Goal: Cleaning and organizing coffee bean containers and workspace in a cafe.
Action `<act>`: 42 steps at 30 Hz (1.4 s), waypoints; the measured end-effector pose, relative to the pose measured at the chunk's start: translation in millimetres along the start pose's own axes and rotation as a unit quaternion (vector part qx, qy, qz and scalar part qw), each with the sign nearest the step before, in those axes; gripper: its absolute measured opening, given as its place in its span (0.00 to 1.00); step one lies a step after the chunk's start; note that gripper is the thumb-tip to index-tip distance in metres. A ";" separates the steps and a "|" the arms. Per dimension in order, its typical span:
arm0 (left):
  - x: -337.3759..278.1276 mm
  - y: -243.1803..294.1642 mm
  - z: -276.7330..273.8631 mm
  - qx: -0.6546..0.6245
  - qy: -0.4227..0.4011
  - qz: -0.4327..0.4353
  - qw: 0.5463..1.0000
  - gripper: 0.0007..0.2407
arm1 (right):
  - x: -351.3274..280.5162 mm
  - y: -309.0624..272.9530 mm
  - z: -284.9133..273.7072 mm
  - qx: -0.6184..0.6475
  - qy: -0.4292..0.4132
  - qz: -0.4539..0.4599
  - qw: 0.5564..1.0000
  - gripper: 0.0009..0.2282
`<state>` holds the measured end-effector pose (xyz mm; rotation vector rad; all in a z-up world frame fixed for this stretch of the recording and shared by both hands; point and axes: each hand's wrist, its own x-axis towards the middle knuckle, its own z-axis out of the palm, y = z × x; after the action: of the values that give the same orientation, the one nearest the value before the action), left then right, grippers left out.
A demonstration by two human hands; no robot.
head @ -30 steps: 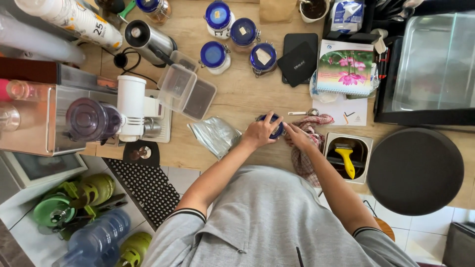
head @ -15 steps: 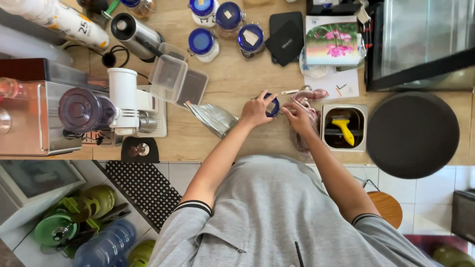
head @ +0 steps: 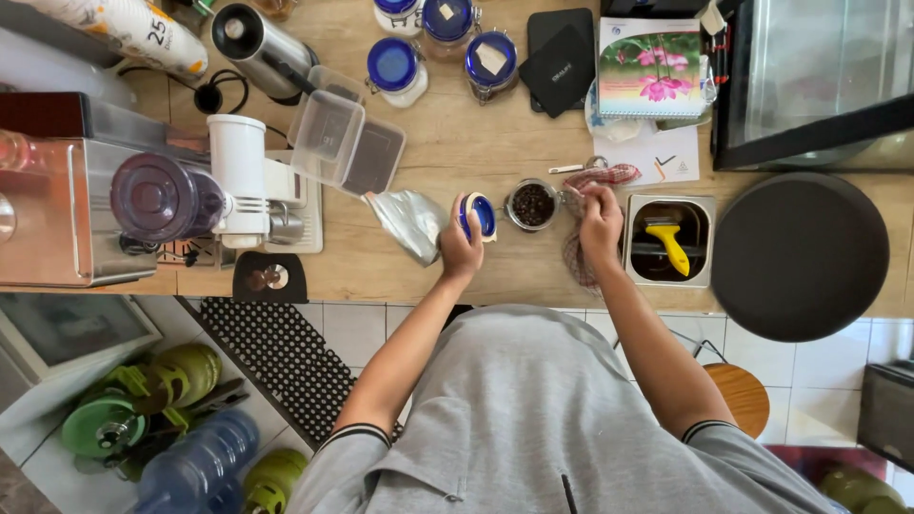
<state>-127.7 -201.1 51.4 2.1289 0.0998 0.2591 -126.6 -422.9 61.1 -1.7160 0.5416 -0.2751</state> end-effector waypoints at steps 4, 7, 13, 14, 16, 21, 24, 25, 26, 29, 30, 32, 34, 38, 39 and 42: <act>-10.4 10.6 -2.4 -0.033 0.012 -0.155 0.987 0.17 | 6.8 -1.3 17.3 -0.054 -0.133 -0.117 0.983 0.13; -18.7 -7.0 1.3 -0.114 -0.109 -0.382 0.911 0.36 | 8.3 -3.6 21.2 -0.195 -0.245 -0.236 0.920 0.14; -85.6 -97.4 -0.3 -0.005 -0.383 -0.296 0.875 0.12 | -9.9 -20.0 6.9 -0.292 -0.240 -0.248 0.892 0.32; -91.0 -101.4 -6.6 -0.006 -0.381 -0.297 0.875 0.12 | -11.2 -13.7 9.7 -0.292 -0.242 -0.248 0.891 0.32; -104.5 -107.1 -17.9 -0.022 -0.369 -0.285 0.885 0.15 | -14.8 -2.5 12.1 -0.360 -0.261 -0.221 0.868 0.42; -111.1 -116.3 -20.6 -0.050 -0.364 -0.252 0.895 0.12 | 19.2 -0.1 31.2 -0.304 -0.316 -0.285 0.852 0.38; -96.1 -83.0 -35.6 -0.027 -0.351 -0.193 0.916 0.08 | 72.4 34.1 33.2 -0.260 -0.302 -0.279 0.874 0.30; -90.0 -71.7 -44.4 -0.029 -0.343 -0.179 0.922 0.08 | 90.4 49.2 35.9 -0.230 -0.265 -0.251 0.902 0.21; -80.7 -57.2 -49.0 -0.030 -0.344 -0.178 0.921 0.08 | 100.0 55.5 30.9 -0.231 -0.264 -0.251 0.902 0.21; -64.9 -20.7 -50.9 0.004 -0.318 -0.035 0.948 0.10 | 127.3 113.3 12.1 -0.445 -0.221 -0.265 0.826 0.24; -61.4 -16.1 -45.6 -0.012 -0.296 0.019 0.955 0.09 | 137.8 159.0 8.4 -0.518 -0.246 -0.261 0.777 0.25; -46.8 -13.1 -27.0 -0.030 -0.270 0.075 0.960 0.09 | 146.0 210.4 4.6 -0.587 -0.268 -0.257 0.719 0.27; -29.9 -15.7 -1.6 -0.008 -0.209 0.121 0.970 0.08 | 133.9 226.1 2.0 -0.634 -0.245 -0.404 0.613 0.12; -6.0 -31.2 62.1 0.032 -0.070 0.028 0.997 0.07 | 110.0 197.8 5.5 -0.656 -0.244 -0.467 0.541 0.07; 3.1 -14.9 51.1 0.048 -0.049 -0.033 0.997 0.08 | 105.1 185.0 6.8 -0.642 -0.254 -0.479 0.541 0.07; 20.3 7.2 45.3 0.063 -0.037 -0.098 0.992 0.14 | 98.1 169.3 5.4 -0.623 -0.259 -0.476 0.564 0.05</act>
<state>-98.0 -238.7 36.7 2.2322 0.2873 0.0583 -74.0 -490.1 -115.1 -3.2055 -1.0388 -0.0690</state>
